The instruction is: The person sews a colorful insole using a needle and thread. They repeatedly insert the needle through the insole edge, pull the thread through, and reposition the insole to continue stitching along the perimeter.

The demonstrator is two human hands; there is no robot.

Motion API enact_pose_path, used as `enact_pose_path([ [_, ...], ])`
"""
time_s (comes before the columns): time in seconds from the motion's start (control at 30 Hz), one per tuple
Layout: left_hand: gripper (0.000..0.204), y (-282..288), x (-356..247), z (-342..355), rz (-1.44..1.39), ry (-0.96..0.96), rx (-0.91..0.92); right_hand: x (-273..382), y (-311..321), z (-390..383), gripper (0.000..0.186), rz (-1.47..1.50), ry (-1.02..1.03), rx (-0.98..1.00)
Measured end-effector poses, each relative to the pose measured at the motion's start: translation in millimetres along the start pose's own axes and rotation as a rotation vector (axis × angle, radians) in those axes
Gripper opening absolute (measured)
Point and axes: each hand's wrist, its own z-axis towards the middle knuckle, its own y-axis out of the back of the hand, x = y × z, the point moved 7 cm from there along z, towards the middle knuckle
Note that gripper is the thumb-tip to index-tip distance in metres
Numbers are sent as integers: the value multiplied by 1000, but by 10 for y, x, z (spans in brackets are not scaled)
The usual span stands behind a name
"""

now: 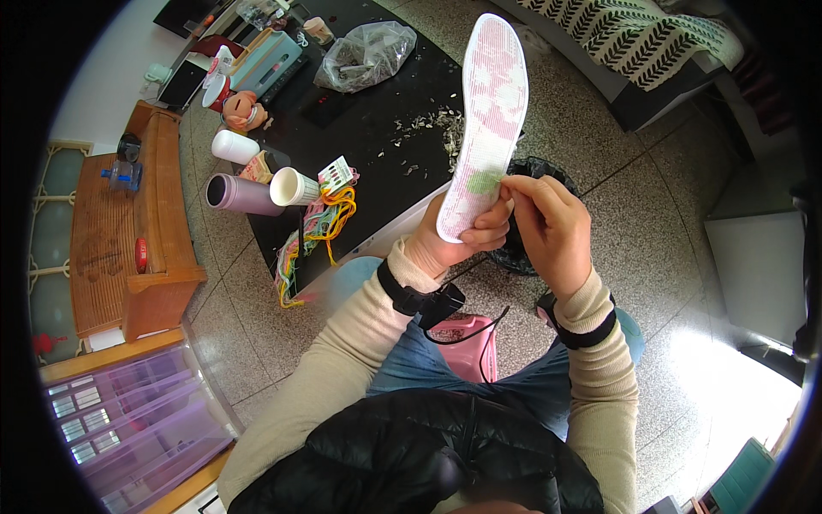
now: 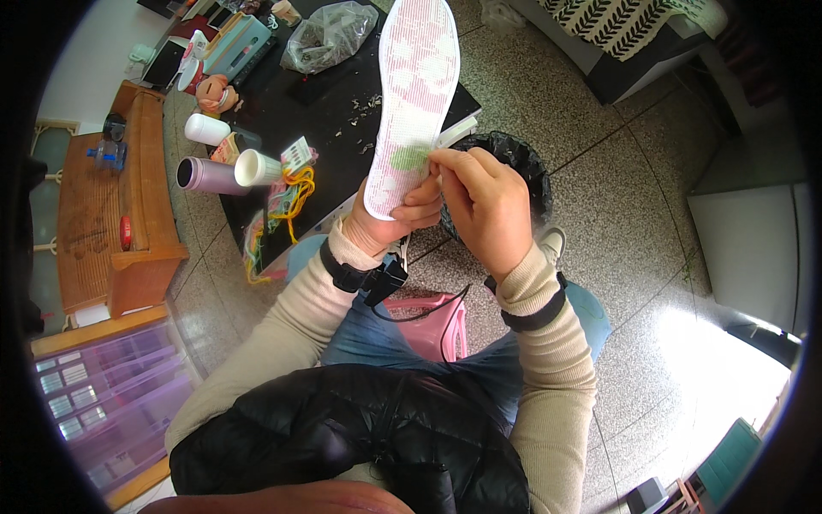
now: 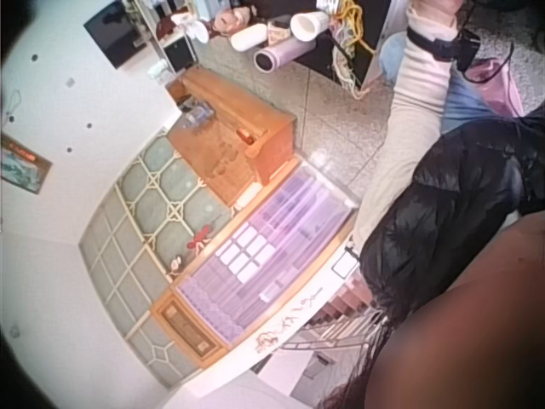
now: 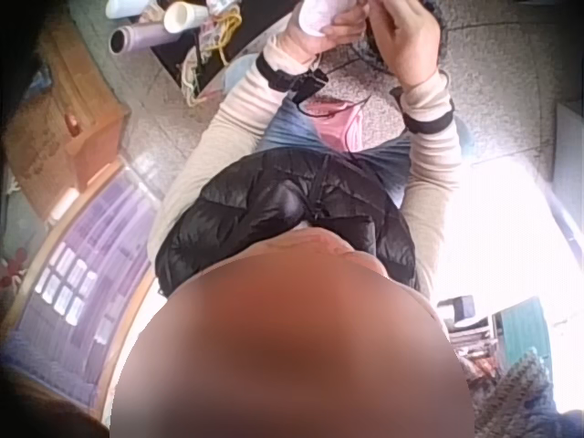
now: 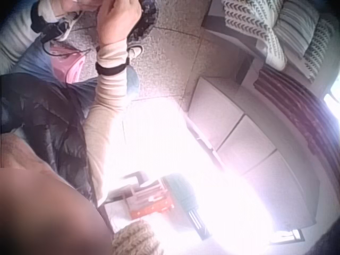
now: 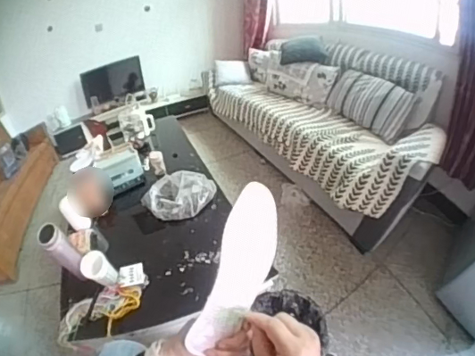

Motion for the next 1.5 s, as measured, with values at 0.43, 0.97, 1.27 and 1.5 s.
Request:
enact_pose_path([
  [0.43,17,136,-158,16,446,-211,-388,-332,-58,-66,18,210,-178,73],
  [0.97,16,4,-265,-38,1076,-512,-443,-212,160,1,16,-180,55,-126],
  [1.27,27,14,-167,32,930,-434,-342,-253,43,-54,10,425,-21,-70],
  [1.5,21,98,-448,-69,1033,-590,-522,-463,467,38,8,1048,-228,-320],
])
